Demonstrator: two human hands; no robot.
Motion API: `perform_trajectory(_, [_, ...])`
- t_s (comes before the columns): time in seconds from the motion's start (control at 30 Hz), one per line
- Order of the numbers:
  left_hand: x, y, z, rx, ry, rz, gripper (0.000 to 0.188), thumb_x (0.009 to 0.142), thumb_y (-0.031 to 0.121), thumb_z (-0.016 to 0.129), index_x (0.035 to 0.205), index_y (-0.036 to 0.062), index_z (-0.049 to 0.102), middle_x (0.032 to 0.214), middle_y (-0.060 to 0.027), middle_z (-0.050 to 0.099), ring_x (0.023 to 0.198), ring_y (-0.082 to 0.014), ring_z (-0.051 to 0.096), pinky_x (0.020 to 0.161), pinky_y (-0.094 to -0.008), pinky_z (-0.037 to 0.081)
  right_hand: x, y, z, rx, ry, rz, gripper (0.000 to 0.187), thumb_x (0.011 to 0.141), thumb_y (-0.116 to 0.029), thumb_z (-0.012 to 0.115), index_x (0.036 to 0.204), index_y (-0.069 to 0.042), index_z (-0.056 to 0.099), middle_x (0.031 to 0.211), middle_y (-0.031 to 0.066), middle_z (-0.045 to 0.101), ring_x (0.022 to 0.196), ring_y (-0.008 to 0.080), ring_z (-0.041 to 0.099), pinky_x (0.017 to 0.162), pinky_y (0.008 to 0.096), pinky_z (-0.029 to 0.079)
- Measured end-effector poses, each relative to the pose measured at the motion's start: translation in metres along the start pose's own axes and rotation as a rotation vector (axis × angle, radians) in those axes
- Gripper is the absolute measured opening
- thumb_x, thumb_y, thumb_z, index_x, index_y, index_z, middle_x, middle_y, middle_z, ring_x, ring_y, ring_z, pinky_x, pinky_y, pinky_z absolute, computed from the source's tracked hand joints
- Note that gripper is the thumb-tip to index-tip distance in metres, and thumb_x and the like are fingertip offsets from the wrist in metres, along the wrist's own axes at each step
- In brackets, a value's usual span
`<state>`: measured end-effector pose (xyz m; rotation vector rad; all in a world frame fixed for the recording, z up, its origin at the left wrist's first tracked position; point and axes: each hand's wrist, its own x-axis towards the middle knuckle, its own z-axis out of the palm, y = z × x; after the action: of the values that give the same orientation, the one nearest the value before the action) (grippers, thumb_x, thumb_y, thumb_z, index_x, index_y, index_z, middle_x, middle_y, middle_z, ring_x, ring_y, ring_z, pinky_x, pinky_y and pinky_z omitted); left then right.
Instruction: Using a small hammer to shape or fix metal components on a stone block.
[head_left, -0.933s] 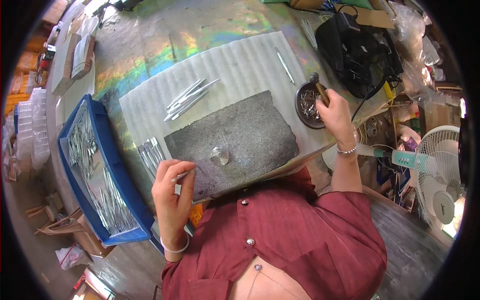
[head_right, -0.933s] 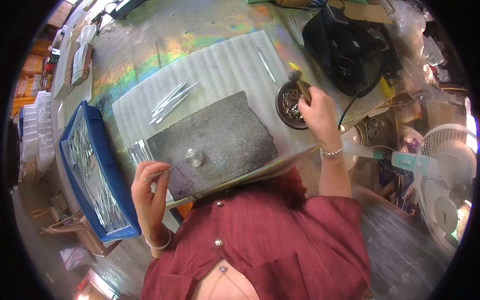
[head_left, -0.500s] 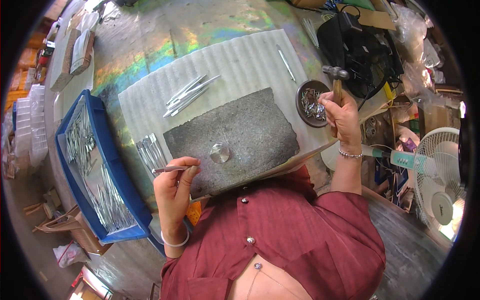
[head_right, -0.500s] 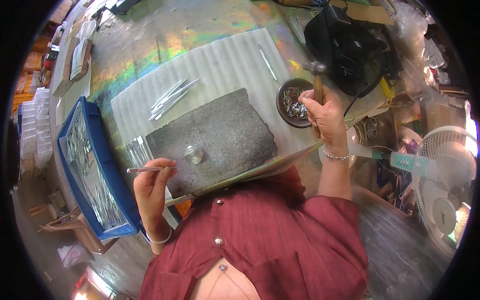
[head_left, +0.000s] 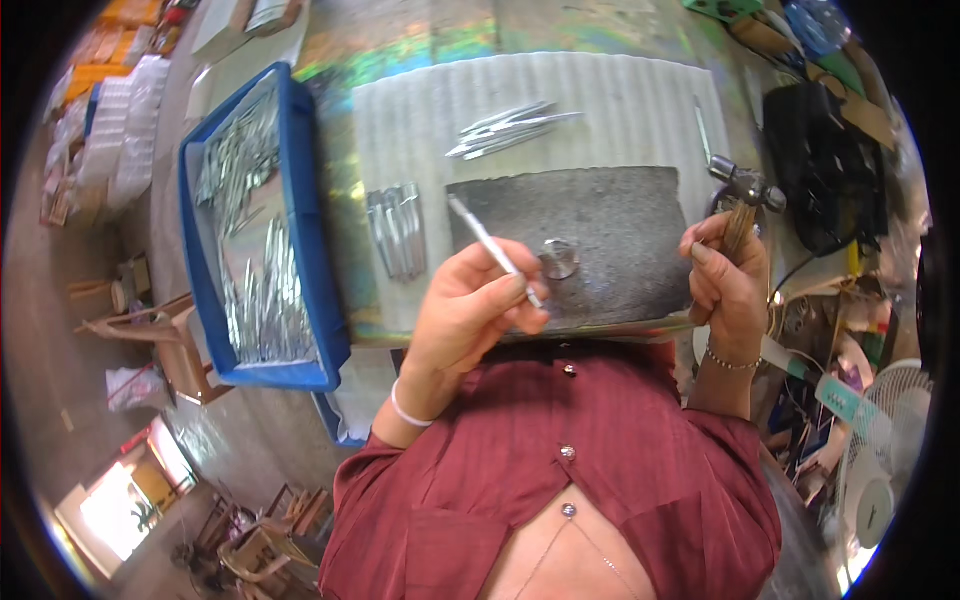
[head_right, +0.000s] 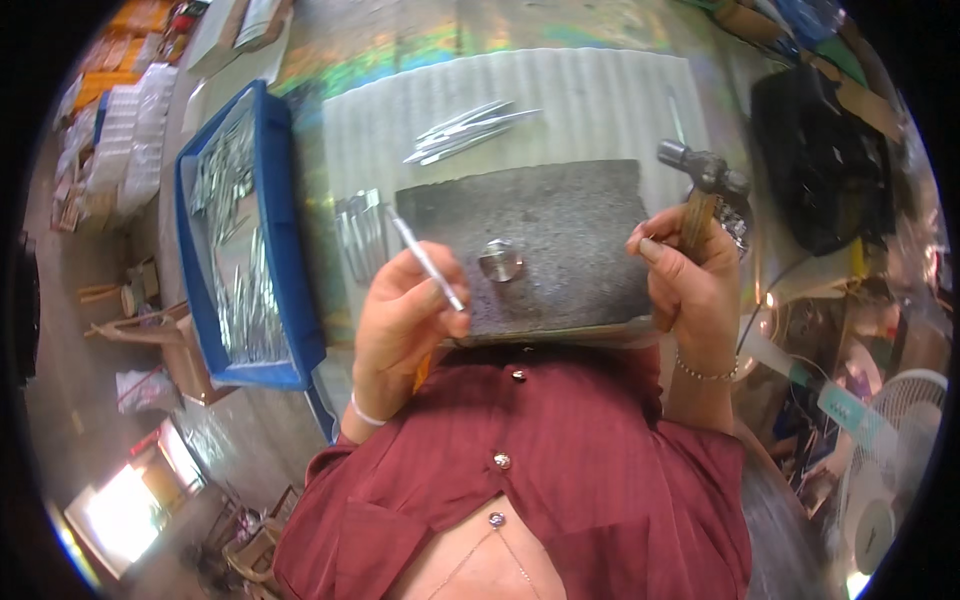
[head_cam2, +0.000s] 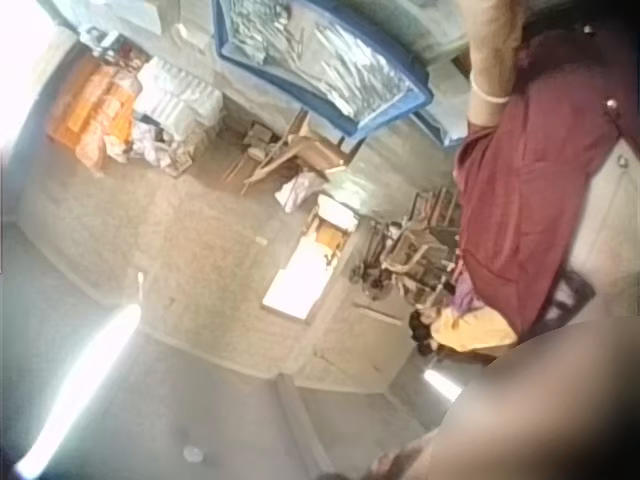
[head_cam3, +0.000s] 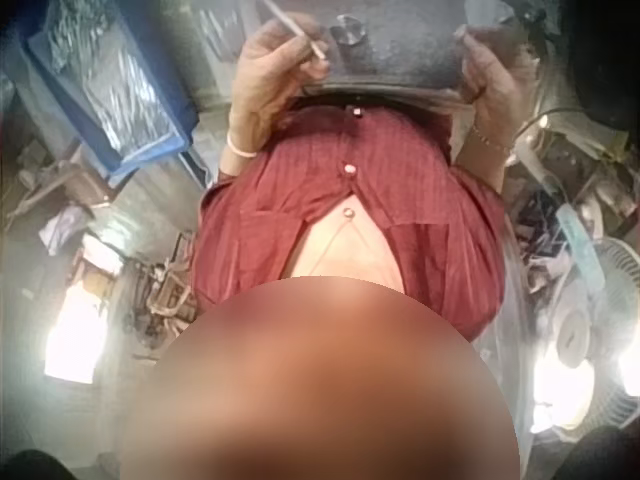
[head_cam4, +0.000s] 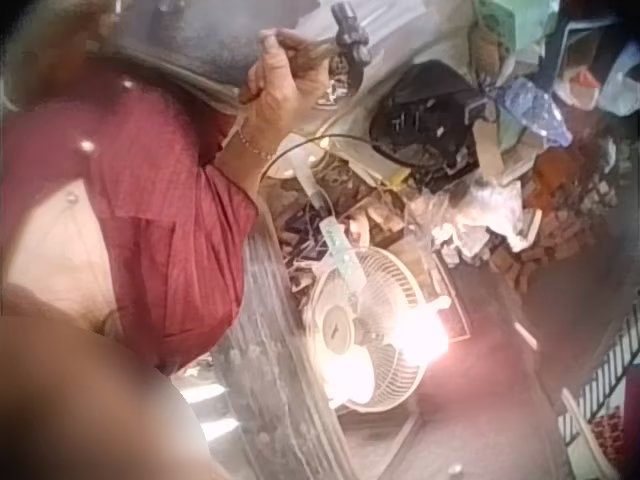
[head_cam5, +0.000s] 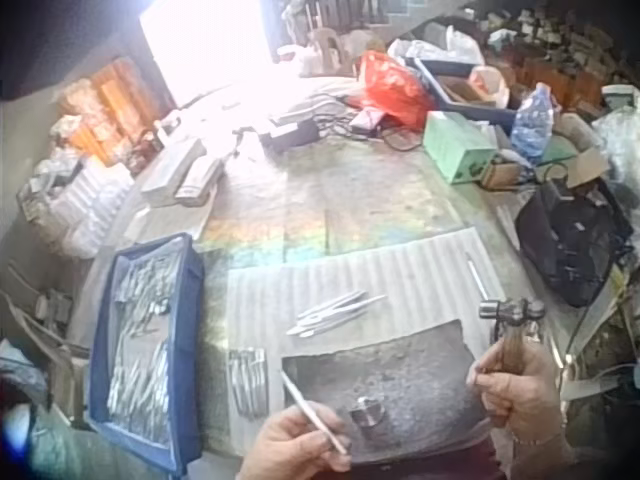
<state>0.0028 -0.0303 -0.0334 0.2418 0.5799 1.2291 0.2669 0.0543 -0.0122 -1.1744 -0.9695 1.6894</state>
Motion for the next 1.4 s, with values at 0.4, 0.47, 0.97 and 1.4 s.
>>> perform_trajectory(0.4, [0.008, -0.018, -0.004, -0.378, -0.022, -0.080, 0.018, 0.091, 0.018, 0.057, 0.101, 0.0038, 0.054, 0.093, -0.0108, 0.062, 0.074, -0.0165, 0.065, 0.060, -0.0256, 0.055, -0.010, 0.009, 0.092, -0.029, -0.374, 0.055, 0.007, 0.084, 0.001, 0.063, 0.090, 0.002, 0.060, 0.081, 0.0059, 0.065, 0.066, 0.0062, 0.059, 0.058, 0.0198, 0.048])
perform_trajectory(0.47, [0.007, -0.016, -0.003, -0.376, -0.015, -0.087, 0.018, 0.091, 0.019, 0.057, 0.101, 0.0039, 0.054, 0.092, -0.0106, 0.062, 0.073, -0.0159, 0.065, 0.059, -0.0248, 0.055, -0.010, 0.008, 0.096, -0.009, -0.365, 0.057, 0.007, 0.084, 0.000, 0.063, 0.090, 0.002, 0.060, 0.081, 0.0051, 0.065, 0.071, 0.0073, 0.060, 0.063, 0.0205, 0.049])
perform_trajectory(0.97, [0.006, -0.019, 0.001, -0.467, 0.017, -0.143, 0.016, 0.090, 0.021, 0.059, 0.098, 0.0069, 0.057, 0.091, -0.0060, 0.064, 0.072, -0.0109, 0.064, 0.060, -0.0216, 0.055, -0.011, 0.022, 0.103, -0.348, -0.218, -0.253, 0.009, 0.081, -0.005, 0.068, 0.085, 0.000, 0.063, 0.074, 0.0065, 0.066, 0.069, 0.0101, 0.063, 0.061, 0.0227, 0.049])
perform_trajectory(1.4, [-0.010, -0.006, -0.010, -0.349, 0.076, 0.086, 0.013, 0.093, 0.017, 0.053, 0.103, 0.0081, 0.053, 0.098, -0.0145, 0.063, 0.069, -0.0154, 0.062, 0.059, -0.0239, 0.052, -0.005, 0.019, 0.072, -0.804, -0.250, -0.247, 0.041, 0.072, -0.006, 0.074, 0.109, -0.002, 0.057, 0.079, 0.0005, 0.059, 0.058, 0.0022, 0.054, 0.050, 0.0208, 0.042])
